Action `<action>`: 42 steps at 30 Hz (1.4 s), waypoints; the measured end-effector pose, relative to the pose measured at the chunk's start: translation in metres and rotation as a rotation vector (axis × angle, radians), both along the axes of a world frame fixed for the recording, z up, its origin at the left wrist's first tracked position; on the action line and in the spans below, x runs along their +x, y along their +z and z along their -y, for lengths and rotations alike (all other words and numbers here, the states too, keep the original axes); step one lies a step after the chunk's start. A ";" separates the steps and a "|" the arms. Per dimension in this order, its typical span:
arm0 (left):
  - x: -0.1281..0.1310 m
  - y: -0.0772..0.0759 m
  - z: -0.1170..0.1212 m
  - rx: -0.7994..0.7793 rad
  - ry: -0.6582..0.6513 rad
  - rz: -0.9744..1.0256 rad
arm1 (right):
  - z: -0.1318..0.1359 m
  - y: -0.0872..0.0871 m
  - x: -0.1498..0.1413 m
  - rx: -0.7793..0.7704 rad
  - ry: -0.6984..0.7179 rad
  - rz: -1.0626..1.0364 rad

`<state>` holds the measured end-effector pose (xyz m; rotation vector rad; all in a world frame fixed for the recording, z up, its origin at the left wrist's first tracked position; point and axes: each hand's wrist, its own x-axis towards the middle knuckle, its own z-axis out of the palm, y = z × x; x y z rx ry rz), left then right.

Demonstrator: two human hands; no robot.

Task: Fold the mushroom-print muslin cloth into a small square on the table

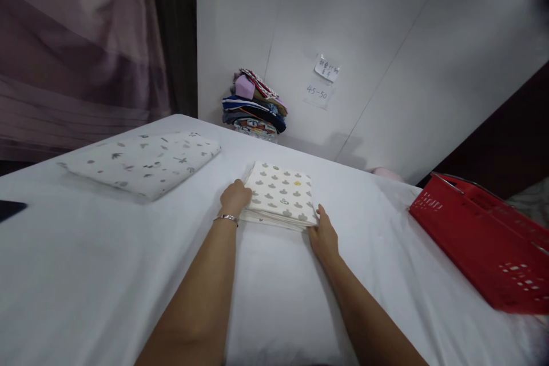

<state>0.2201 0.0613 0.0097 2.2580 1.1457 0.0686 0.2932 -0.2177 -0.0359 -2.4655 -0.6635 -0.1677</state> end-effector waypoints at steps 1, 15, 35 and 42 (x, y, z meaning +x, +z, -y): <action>0.000 0.001 0.000 0.003 -0.011 -0.009 | -0.002 0.003 -0.001 -0.006 0.005 0.014; -0.001 -0.002 -0.005 0.042 -0.011 -0.026 | -0.009 -0.003 -0.001 -0.131 0.161 0.112; -0.007 0.010 -0.017 0.140 -0.191 -0.039 | -0.007 0.004 -0.069 -0.257 0.442 0.056; -0.004 0.006 -0.029 0.153 -0.141 -0.110 | 0.006 0.040 0.011 0.036 0.403 0.132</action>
